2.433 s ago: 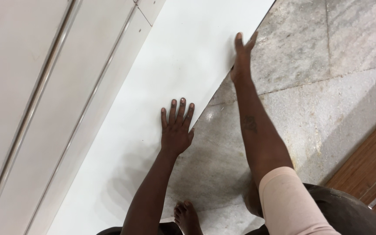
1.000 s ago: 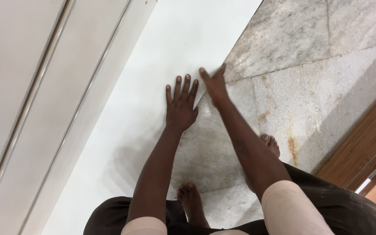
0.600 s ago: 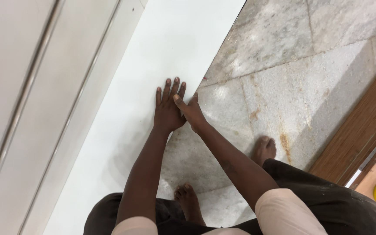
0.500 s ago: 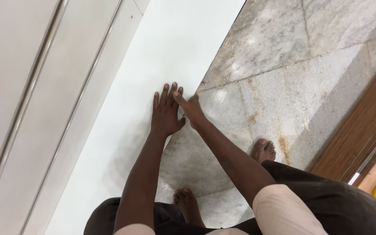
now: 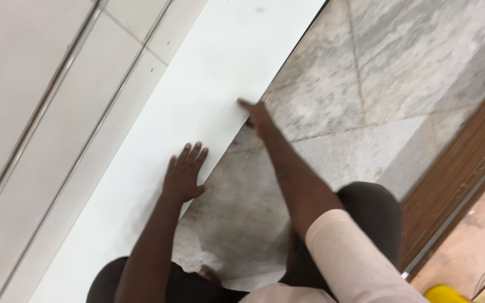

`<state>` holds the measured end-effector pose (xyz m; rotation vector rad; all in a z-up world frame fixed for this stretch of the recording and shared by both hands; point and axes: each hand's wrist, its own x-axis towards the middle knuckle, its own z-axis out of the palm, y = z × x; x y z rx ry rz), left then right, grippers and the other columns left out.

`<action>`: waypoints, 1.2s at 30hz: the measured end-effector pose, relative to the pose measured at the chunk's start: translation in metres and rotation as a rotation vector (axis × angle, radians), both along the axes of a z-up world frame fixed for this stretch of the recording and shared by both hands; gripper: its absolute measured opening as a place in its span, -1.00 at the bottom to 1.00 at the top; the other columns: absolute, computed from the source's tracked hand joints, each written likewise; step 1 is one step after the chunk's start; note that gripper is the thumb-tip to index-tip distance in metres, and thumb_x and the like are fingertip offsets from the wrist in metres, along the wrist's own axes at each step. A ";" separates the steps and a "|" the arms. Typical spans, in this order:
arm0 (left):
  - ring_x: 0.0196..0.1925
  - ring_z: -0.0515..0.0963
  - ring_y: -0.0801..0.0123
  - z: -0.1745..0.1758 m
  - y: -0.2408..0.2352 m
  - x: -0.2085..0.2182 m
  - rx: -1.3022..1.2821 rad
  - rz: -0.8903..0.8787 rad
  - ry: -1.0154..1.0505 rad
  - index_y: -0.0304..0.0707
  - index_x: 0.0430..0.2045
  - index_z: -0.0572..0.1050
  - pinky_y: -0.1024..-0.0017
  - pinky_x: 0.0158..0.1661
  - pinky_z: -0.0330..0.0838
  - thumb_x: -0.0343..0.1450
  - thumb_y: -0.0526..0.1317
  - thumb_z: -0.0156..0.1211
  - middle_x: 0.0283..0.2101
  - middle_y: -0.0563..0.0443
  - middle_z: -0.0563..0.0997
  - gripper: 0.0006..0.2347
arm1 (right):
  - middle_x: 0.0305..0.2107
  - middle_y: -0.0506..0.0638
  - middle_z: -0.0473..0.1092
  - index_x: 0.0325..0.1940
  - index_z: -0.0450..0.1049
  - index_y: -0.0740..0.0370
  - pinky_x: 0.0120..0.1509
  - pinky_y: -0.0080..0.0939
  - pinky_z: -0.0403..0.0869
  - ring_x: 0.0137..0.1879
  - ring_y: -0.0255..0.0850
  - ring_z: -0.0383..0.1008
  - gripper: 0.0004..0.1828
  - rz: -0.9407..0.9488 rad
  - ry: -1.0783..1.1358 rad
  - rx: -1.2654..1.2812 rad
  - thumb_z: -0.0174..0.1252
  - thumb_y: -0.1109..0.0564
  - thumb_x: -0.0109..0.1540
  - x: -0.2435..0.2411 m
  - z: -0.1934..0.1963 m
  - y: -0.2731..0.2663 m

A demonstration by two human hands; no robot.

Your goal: The person aligns a white cabinet panel against the wall and floor, then uses masking tape to secure the bottom edge of the panel to the floor. The person repeatedly adjusts the panel and applies tape along the seam.

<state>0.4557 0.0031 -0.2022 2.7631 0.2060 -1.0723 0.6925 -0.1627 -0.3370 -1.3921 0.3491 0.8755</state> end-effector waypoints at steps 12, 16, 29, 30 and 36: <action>0.44 0.30 0.06 0.050 0.030 0.164 -0.052 0.017 0.100 -0.02 0.43 0.14 0.01 0.31 0.29 0.18 0.24 0.41 0.42 -0.10 0.30 -0.09 | 0.41 0.38 0.07 0.59 -0.25 0.37 0.38 0.07 0.41 0.45 0.18 0.21 0.23 0.191 0.044 -0.046 0.26 -0.32 0.16 0.010 0.059 -0.066; 0.56 -0.13 -0.12 -0.006 -0.005 0.168 0.014 -0.123 -0.275 -0.13 0.48 -0.10 -0.21 0.37 -0.07 0.14 0.29 0.41 0.55 -0.23 -0.12 0.08 | 0.42 0.37 0.07 0.59 -0.25 0.36 0.44 0.08 0.37 0.48 0.19 0.20 0.20 0.151 0.027 -0.063 0.22 -0.35 0.20 0.060 0.064 -0.111; 0.55 -0.29 -0.38 -0.046 -0.086 0.325 0.046 -0.117 -0.319 -0.18 0.51 -0.16 -0.52 0.24 -0.07 0.23 0.06 0.43 0.55 -0.42 -0.27 0.01 | 0.42 0.37 0.07 0.58 -0.12 0.35 0.46 0.10 0.32 0.52 0.15 0.12 0.16 0.208 -0.093 -0.269 0.15 -0.42 0.19 0.192 0.082 -0.159; 0.54 -0.28 -0.45 -0.038 -0.087 0.337 0.045 -0.131 -0.247 -0.20 0.51 -0.18 -0.51 0.21 0.02 0.22 0.08 0.44 0.54 -0.46 -0.29 0.04 | 0.42 0.37 0.07 0.58 -0.13 0.35 0.46 0.09 0.32 0.53 0.14 0.13 0.16 0.153 -0.096 -0.236 0.16 -0.42 0.19 0.201 0.082 -0.162; 0.49 -0.25 -0.72 0.003 -0.092 0.383 0.025 -0.217 0.123 -0.34 0.49 -0.34 -0.40 0.03 0.41 0.16 0.19 0.53 0.51 -0.66 -0.41 0.21 | 0.42 0.31 0.09 0.57 -0.18 0.34 0.44 0.08 0.33 0.50 0.12 0.18 0.19 -0.085 -0.116 -0.120 0.18 -0.41 0.16 0.264 0.064 -0.163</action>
